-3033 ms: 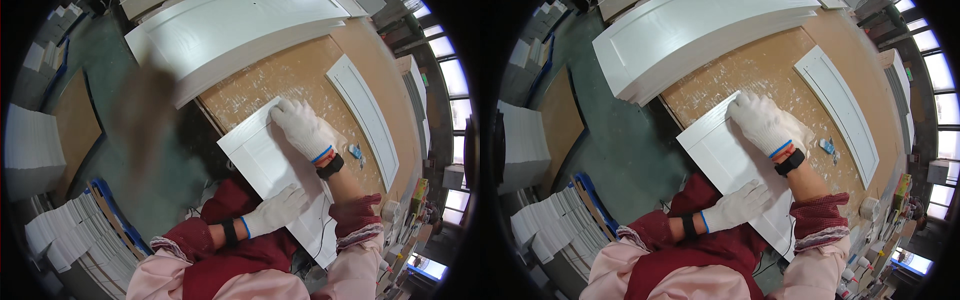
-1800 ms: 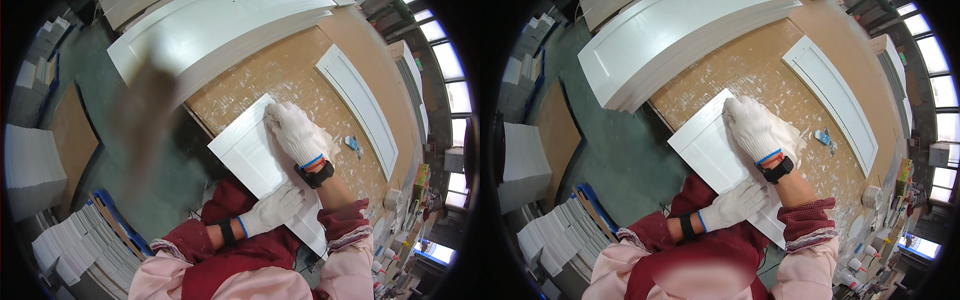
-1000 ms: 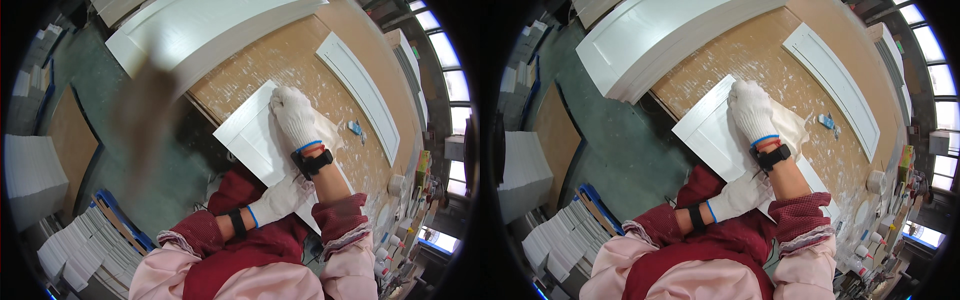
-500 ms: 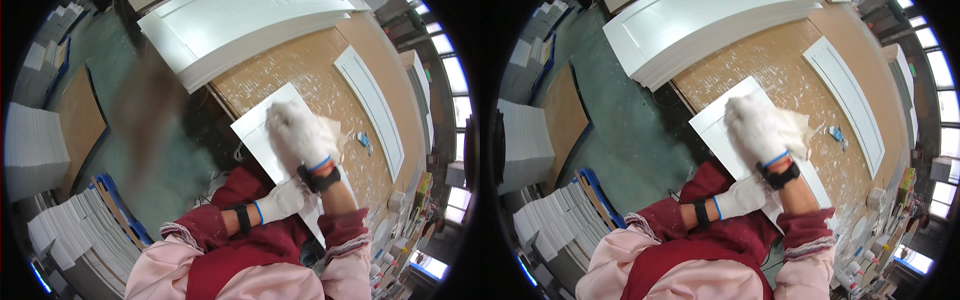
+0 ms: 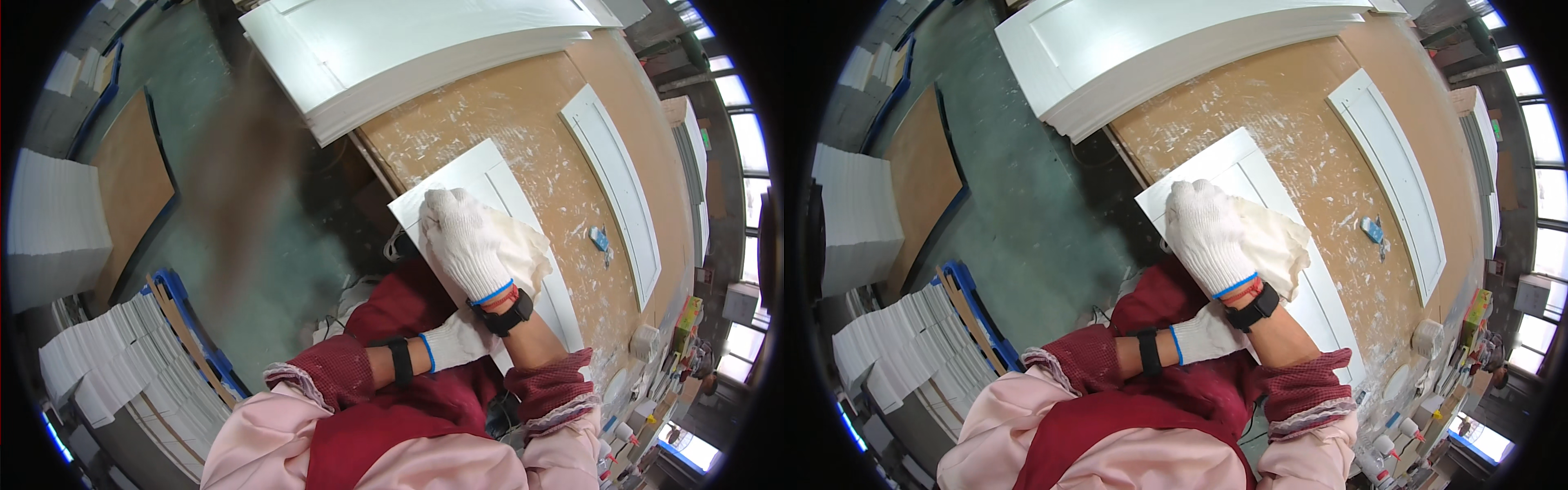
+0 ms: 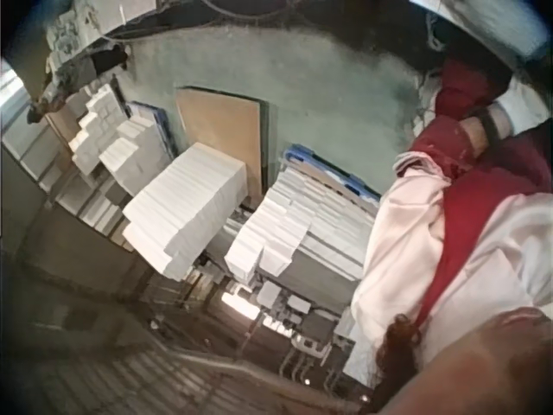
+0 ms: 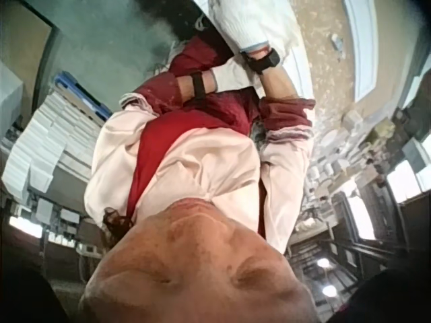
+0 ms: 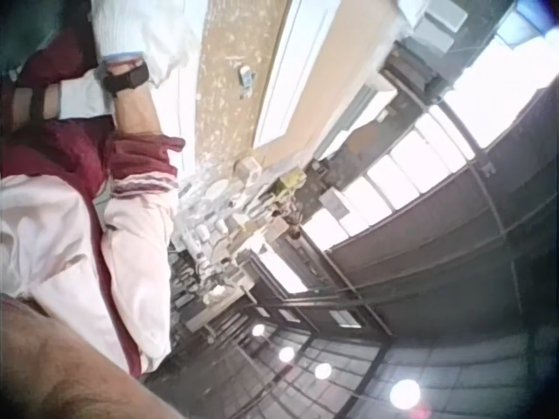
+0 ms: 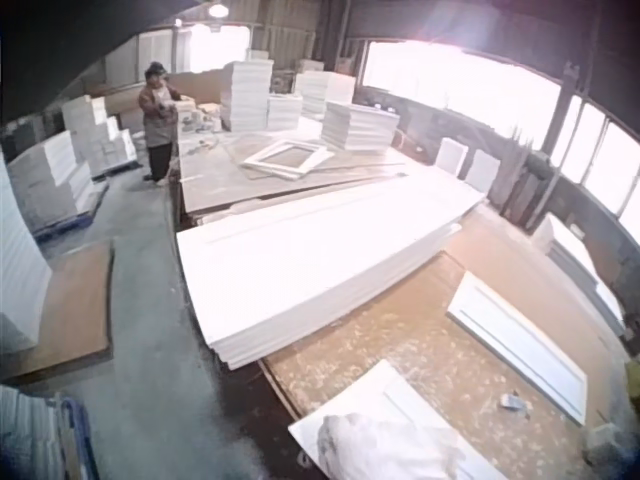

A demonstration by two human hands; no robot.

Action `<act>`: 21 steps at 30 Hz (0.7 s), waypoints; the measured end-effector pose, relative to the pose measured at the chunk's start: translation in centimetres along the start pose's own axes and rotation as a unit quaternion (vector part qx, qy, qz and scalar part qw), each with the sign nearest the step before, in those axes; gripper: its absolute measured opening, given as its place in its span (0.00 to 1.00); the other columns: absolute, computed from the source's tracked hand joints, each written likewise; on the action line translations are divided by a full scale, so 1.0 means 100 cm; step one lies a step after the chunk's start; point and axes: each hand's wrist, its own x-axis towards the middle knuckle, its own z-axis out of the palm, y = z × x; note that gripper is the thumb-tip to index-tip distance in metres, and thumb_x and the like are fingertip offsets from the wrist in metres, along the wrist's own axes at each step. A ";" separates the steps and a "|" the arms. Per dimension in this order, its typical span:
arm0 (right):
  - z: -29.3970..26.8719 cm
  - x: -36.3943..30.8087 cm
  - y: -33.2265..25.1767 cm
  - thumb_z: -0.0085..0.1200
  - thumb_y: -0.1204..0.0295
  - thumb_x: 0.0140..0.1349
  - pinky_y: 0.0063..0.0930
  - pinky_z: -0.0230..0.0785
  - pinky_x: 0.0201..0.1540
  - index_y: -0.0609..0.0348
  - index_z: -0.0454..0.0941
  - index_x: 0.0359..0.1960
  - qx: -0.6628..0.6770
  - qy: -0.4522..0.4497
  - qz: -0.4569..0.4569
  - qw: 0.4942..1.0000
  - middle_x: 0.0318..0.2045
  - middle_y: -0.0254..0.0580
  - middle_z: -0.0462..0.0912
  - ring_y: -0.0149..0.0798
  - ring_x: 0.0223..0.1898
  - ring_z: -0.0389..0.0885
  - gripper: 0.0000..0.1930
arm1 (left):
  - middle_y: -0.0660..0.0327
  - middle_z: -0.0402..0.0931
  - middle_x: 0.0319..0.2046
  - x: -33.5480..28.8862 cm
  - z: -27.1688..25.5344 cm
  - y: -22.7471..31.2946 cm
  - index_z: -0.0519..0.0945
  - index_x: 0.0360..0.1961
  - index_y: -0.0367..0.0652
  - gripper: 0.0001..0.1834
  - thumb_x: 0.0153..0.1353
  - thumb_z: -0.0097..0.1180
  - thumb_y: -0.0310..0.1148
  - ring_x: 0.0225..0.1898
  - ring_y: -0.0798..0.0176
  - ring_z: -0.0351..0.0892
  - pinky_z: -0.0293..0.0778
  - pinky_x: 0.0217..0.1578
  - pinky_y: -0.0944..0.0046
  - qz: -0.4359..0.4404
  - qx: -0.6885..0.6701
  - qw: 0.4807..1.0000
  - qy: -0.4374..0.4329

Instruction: Cleaning and finishing a white cabinet door using a scraper and a cloth in a manufacturing setting.

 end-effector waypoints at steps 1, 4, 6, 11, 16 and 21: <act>-0.002 0.000 -0.002 0.53 0.73 0.56 0.47 0.70 0.40 0.58 0.77 0.32 0.001 -0.003 -0.003 1.000 0.31 0.54 0.78 0.59 0.37 0.78 0.04 | 0.55 0.63 0.66 -0.002 0.008 -0.001 0.62 0.67 0.47 0.31 0.67 0.49 0.46 0.66 0.54 0.65 0.62 0.67 0.55 0.027 0.038 0.998 0.038; -0.010 0.003 -0.001 0.53 0.73 0.57 0.48 0.70 0.40 0.59 0.77 0.32 0.026 -0.067 -0.008 0.997 0.32 0.54 0.79 0.58 0.37 0.78 0.04 | 0.53 0.63 0.66 -0.002 0.016 -0.003 0.62 0.67 0.44 0.30 0.66 0.48 0.43 0.66 0.54 0.66 0.61 0.67 0.55 -0.074 -0.166 0.983 -0.036; -0.009 0.005 0.003 0.53 0.71 0.58 0.45 0.73 0.39 0.57 0.77 0.31 -0.006 -0.035 0.017 0.999 0.31 0.52 0.79 0.55 0.36 0.80 0.04 | 0.50 0.73 0.58 0.005 -0.006 0.006 0.68 0.64 0.43 0.27 0.65 0.47 0.40 0.57 0.50 0.76 0.65 0.64 0.53 -0.048 -0.035 0.996 -0.060; -0.021 0.001 0.004 0.55 0.69 0.59 0.46 0.72 0.40 0.56 0.78 0.34 0.120 -0.015 0.027 0.992 0.32 0.53 0.78 0.56 0.37 0.79 0.06 | 0.50 0.75 0.55 -0.001 -0.001 0.003 0.69 0.63 0.43 0.26 0.65 0.48 0.41 0.54 0.48 0.78 0.67 0.63 0.52 -0.030 -0.023 0.999 -0.035; -0.020 0.006 -0.026 0.55 0.69 0.59 0.46 0.73 0.42 0.56 0.78 0.36 0.000 -0.086 -0.033 0.996 0.33 0.52 0.79 0.56 0.37 0.80 0.07 | 0.54 0.68 0.63 -0.003 0.002 0.003 0.68 0.63 0.47 0.28 0.65 0.50 0.46 0.63 0.52 0.69 0.66 0.63 0.53 -0.022 -0.081 0.996 0.023; -0.007 0.015 -0.002 0.53 0.70 0.59 0.48 0.72 0.41 0.58 0.77 0.34 -0.034 -0.017 0.013 0.999 0.34 0.54 0.79 0.58 0.38 0.80 0.06 | 0.55 0.70 0.61 0.020 -0.026 0.015 0.69 0.62 0.48 0.25 0.66 0.48 0.43 0.62 0.51 0.69 0.65 0.64 0.54 -0.132 -0.048 0.961 -0.238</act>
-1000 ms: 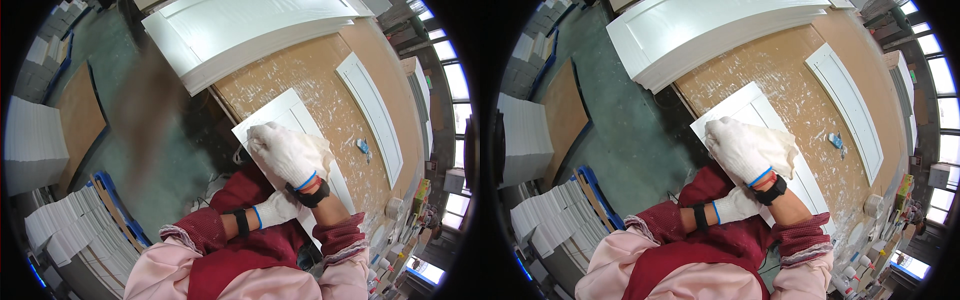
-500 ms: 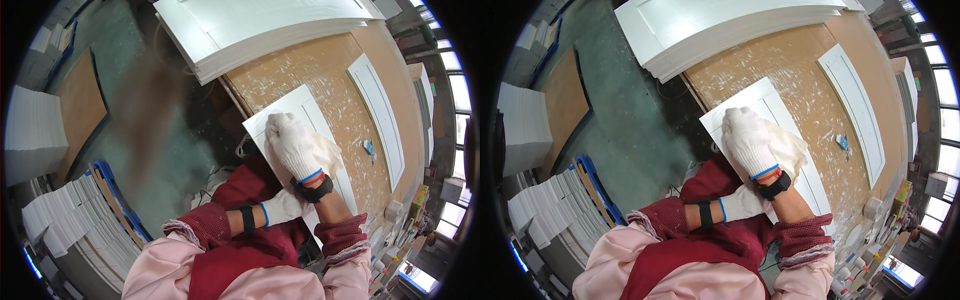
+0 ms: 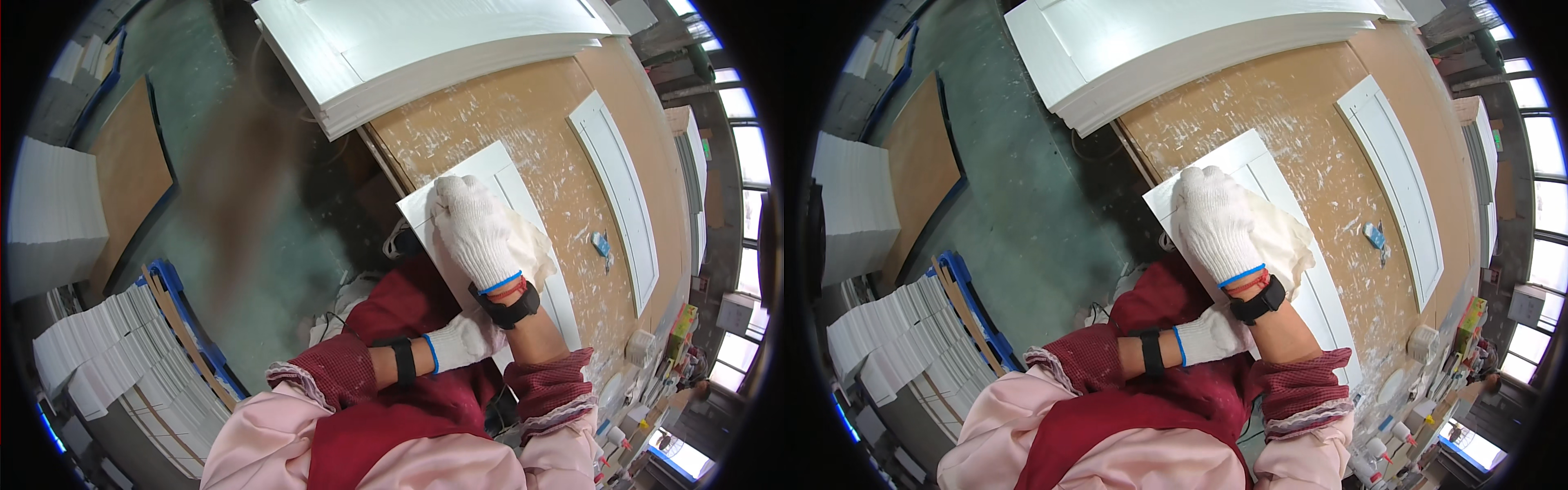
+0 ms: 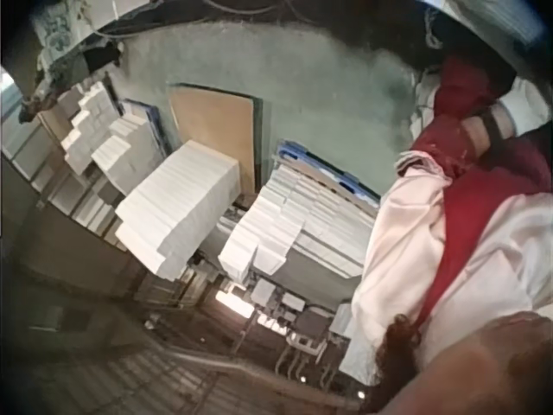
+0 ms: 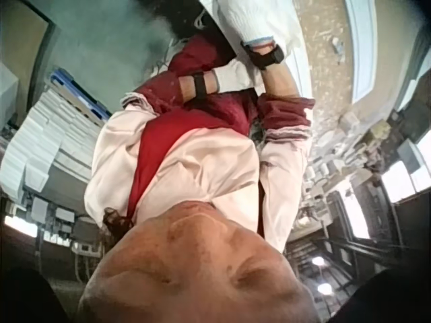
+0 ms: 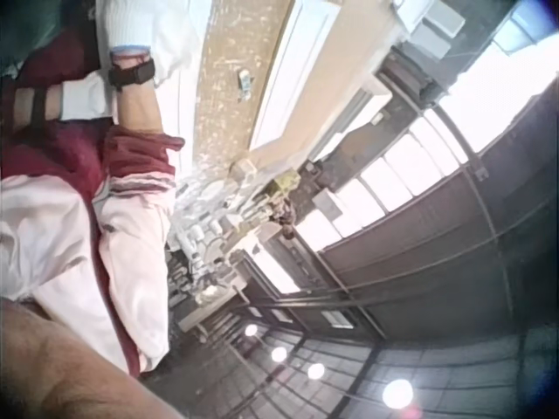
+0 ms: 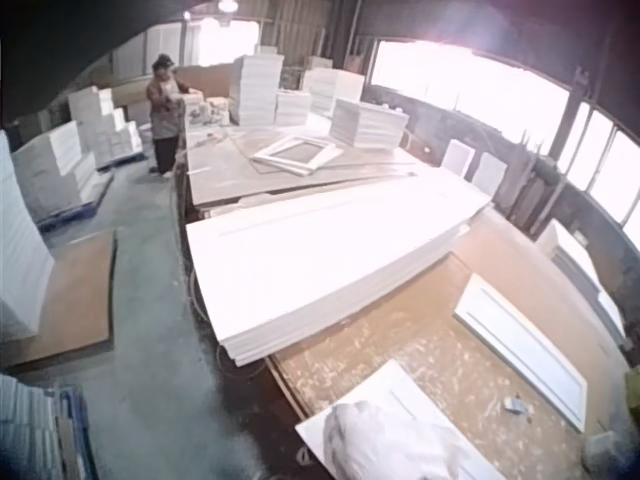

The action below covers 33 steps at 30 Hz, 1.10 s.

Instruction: Cleaning and finishing a white cabinet door using a scraper and a cloth in a manufacturing setting.

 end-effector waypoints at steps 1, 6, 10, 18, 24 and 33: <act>-0.017 0.003 -0.022 0.52 0.69 0.59 0.48 0.72 0.42 0.57 0.77 0.34 -0.020 -0.070 0.027 0.997 0.35 0.52 0.79 0.57 0.39 0.80 0.06 | 0.55 0.73 0.58 -0.002 0.009 -0.008 0.71 0.60 0.48 0.23 0.66 0.47 0.41 0.61 0.50 0.71 0.66 0.63 0.55 -0.002 0.002 1.000 -0.005; -0.021 0.000 -0.014 0.50 0.70 0.59 0.47 0.72 0.42 0.54 0.77 0.33 -0.021 -0.026 -0.010 0.999 0.36 0.50 0.79 0.55 0.39 0.80 0.05 | 0.53 0.80 0.40 0.001 0.036 -0.012 0.78 0.43 0.41 0.12 0.60 0.52 0.34 0.41 0.50 0.81 0.77 0.42 0.52 0.125 0.044 0.956 0.262; -0.030 0.006 -0.007 0.53 0.68 0.59 0.45 0.73 0.41 0.54 0.79 0.35 0.078 -0.095 -0.022 0.992 0.37 0.50 0.80 0.55 0.39 0.80 0.07 | 0.54 0.79 0.37 -0.009 -0.004 0.003 0.77 0.43 0.42 0.14 0.58 0.53 0.36 0.37 0.53 0.81 0.77 0.38 0.53 0.078 0.123 0.980 0.136; 0.002 0.015 -0.035 0.55 0.70 0.57 0.47 0.72 0.40 0.56 0.77 0.35 -0.027 -0.071 -0.127 0.989 0.33 0.52 0.79 0.58 0.37 0.79 0.07 | 0.52 0.63 0.67 -0.003 0.038 -0.019 0.64 0.67 0.45 0.31 0.66 0.50 0.47 0.68 0.50 0.61 0.58 0.68 0.52 0.090 -0.035 0.983 0.155; -0.019 0.025 -0.035 0.54 0.70 0.58 0.48 0.73 0.39 0.56 0.77 0.34 -0.020 -0.044 -0.047 0.998 0.34 0.52 0.79 0.56 0.37 0.80 0.05 | 0.52 0.66 0.64 0.005 0.023 -0.017 0.68 0.64 0.43 0.27 0.67 0.49 0.44 0.67 0.53 0.63 0.61 0.66 0.54 -0.028 0.048 0.996 -0.075; -0.037 0.027 0.007 0.54 0.71 0.59 0.42 0.73 0.43 0.60 0.79 0.37 0.011 0.087 -0.040 0.995 0.33 0.51 0.80 0.53 0.40 0.80 0.07 | 0.60 0.79 0.44 0.006 0.005 -0.005 0.79 0.43 0.49 0.11 0.63 0.47 0.37 0.49 0.56 0.75 0.70 0.56 0.56 0.159 0.329 0.930 0.037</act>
